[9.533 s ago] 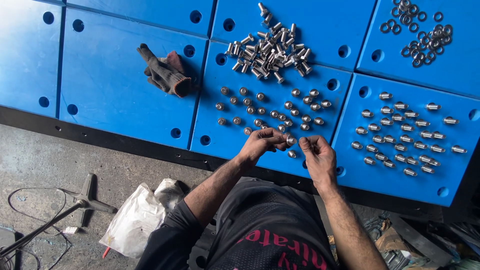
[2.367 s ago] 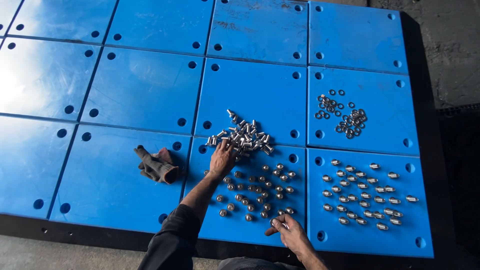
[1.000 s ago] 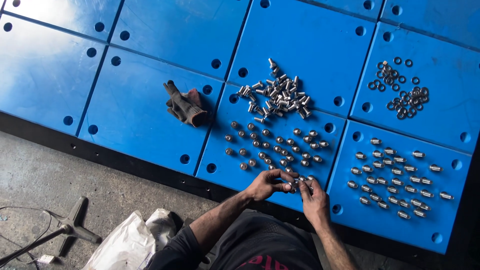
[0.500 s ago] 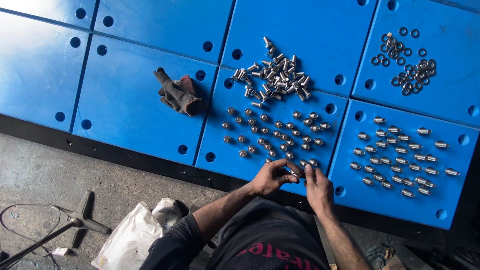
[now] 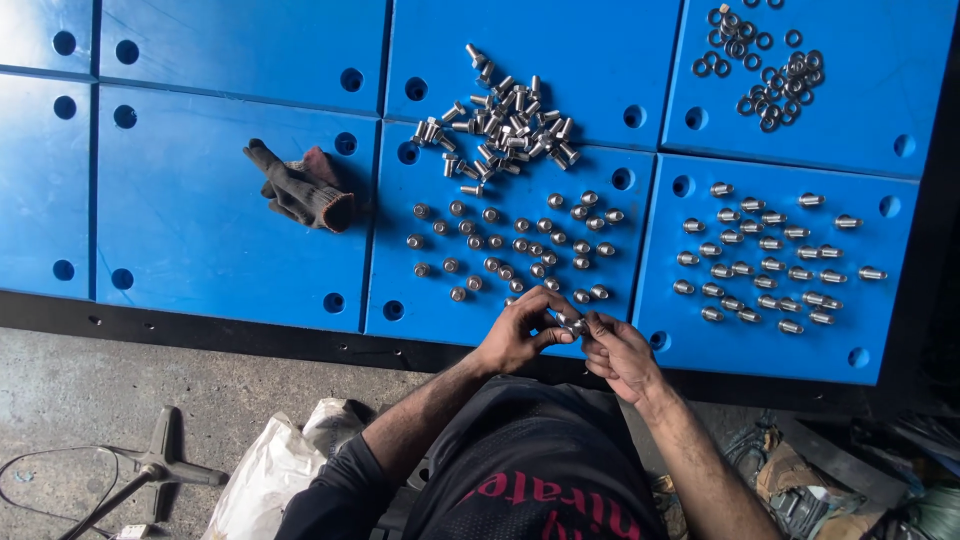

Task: Sorting and inspecting metal bolts and washers on a blue work surface.

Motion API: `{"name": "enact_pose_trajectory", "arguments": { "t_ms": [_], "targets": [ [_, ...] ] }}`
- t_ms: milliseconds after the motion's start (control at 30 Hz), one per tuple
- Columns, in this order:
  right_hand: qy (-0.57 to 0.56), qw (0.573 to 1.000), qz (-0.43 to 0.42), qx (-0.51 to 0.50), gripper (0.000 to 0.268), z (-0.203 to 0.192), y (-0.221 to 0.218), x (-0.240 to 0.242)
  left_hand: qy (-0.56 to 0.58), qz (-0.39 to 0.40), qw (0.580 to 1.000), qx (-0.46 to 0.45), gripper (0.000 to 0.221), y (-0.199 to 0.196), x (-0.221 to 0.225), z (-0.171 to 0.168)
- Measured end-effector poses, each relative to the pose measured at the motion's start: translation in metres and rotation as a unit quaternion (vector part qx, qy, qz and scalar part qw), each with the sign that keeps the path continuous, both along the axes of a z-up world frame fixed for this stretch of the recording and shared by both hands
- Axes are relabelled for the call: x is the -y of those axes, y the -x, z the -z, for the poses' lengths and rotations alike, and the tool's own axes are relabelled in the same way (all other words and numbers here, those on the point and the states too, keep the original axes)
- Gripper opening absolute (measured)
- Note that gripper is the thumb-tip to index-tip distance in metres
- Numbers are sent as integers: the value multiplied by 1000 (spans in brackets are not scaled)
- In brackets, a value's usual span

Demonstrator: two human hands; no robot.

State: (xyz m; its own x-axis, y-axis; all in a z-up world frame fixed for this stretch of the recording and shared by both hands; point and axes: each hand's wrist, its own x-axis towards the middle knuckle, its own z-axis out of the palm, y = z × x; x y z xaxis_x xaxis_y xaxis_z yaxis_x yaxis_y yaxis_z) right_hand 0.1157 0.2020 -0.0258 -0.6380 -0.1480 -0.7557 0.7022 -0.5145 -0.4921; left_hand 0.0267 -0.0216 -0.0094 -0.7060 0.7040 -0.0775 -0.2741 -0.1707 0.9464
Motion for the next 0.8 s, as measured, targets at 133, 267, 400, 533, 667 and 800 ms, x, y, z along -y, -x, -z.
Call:
{"name": "enact_pose_trajectory", "arguments": {
  "t_ms": [133, 267, 400, 533, 667, 800],
  "targets": [
    [-221, 974, -48, -10, 29, 4, 1, 2, 82, -16, 996, -26, 26, 0, -4, 6],
    [-663, 699, -184, -196, 37, 0, 21, -17, 202, -124, 970, -59, 19, 26, -2, 17],
    [-774, 584, -206, -133, 38, 22, 37, -44, 336, -242, 891, -187, 15, 93, 7, 20],
    [-765, 578, -256, -122, 36, 46, 46, -49, 447, -284, 790, -308, 21, 159, 14, 61],
    [-745, 607, -255, -107, 36, 51, 41, -48, 577, -178, 722, -338, 28, 188, 12, 91],
    [-722, 677, -59, -130, 33, 132, 6, -113, 616, -111, 706, -331, 14, 198, 3, 106]
  ]
}}
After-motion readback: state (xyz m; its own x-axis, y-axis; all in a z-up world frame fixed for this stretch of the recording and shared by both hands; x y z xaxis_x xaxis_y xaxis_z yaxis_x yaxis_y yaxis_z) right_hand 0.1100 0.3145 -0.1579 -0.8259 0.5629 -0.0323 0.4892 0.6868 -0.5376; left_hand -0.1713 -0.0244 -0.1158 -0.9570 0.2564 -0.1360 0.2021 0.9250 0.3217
